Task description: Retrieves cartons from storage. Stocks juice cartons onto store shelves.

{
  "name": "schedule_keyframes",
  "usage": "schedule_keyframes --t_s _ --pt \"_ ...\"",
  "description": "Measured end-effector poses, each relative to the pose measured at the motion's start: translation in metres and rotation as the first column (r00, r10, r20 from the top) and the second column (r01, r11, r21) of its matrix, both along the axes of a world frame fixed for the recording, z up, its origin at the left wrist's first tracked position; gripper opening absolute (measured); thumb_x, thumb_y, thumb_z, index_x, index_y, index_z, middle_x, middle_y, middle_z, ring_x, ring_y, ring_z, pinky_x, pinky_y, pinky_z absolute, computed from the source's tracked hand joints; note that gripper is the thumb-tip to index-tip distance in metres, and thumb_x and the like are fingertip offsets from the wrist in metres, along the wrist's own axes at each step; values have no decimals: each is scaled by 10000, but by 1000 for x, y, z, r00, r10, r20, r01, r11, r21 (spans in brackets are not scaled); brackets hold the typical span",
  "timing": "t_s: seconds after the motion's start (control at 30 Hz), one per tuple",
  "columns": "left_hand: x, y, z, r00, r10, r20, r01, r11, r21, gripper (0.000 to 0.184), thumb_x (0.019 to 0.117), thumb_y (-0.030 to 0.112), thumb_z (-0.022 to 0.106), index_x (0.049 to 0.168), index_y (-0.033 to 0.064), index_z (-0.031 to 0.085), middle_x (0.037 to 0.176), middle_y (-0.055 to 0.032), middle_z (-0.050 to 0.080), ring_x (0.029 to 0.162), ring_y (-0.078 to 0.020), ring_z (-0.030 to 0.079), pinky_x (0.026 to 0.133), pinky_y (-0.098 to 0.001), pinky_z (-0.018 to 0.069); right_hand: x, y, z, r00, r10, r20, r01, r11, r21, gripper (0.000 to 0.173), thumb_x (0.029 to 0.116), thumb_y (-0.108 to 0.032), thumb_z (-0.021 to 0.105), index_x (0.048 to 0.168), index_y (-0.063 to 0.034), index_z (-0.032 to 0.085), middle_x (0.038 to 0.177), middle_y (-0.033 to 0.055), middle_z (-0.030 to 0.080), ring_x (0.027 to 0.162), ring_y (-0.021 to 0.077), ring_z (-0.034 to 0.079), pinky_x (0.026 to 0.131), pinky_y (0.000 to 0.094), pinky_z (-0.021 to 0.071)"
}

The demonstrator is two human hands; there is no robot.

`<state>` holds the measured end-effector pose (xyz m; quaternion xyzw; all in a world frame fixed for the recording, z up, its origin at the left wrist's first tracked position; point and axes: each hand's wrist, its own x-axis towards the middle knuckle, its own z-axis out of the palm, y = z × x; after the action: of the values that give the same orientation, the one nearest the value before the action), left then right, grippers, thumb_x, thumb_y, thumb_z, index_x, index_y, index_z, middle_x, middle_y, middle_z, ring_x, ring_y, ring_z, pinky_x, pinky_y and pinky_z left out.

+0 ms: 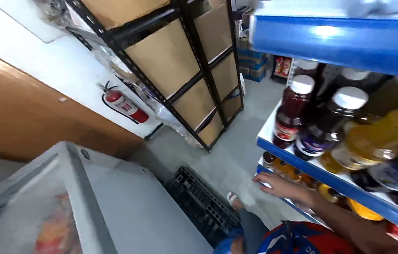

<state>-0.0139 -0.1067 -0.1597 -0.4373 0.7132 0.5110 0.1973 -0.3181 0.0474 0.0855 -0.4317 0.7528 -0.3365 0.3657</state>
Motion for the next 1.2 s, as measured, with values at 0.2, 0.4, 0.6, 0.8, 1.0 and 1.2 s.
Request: schedule_keyframes --t_s 0.2,0.4,0.6,0.8,1.0,1.2 --pt "-129 -216 47 909 354 -217 -359 933 18 396 1104 208 456 1352 -82 560 1203 -299 662 1070 -388 670 941 -530 537 -60 -183 4 991 107 -81 -103 993 54 432 1064 -218 557 1452 -32 523 1441 223 544 1337 393 530 1102 557 428" --pt "-229 -327 83 932 237 -274 -241 970 21 368 1092 148 460 1362 -90 538 1256 -307 631 1083 -373 660 937 -507 534 -121 -214 16 975 -193 -109 205 973 110 460 1035 -224 609 1437 -13 534 1465 251 512 1348 411 510 1129 534 410" --pt "-397 -320 109 956 -97 -276 140 980 140 352 1095 132 448 1368 -70 541 1240 -267 650 1079 -343 665 919 -495 540 -180 -207 33 864 -489 -121 503 851 154 485 1013 -249 648 1430 -23 547 1470 243 507 1285 406 564 1072 549 465" --pt "-557 -293 116 863 -394 -317 456 877 151 334 1082 115 473 1356 -58 553 1215 -247 654 1048 -302 668 910 -459 545 -250 -217 39 800 -600 20 591 793 149 515 1018 -279 643 1457 -37 525 1447 232 530 1318 379 544 1116 515 435" --pt "-618 -343 38 765 -633 117 620 774 133 401 1095 207 470 1375 -70 547 1264 -297 635 1127 -392 654 989 -523 515 -313 -187 37 550 -828 113 786 558 265 587 1020 -293 642 1499 -6 459 1466 258 505 1311 394 549 1119 509 435" --pt "-684 -402 -7 506 -703 500 763 635 122 388 1082 244 478 1261 -70 620 1185 -244 666 1028 -322 661 936 -474 511 -370 -145 0 421 -892 166 673 430 601 756 909 -97 758 1551 -24 366 1326 294 609 1155 486 629 968 635 501"
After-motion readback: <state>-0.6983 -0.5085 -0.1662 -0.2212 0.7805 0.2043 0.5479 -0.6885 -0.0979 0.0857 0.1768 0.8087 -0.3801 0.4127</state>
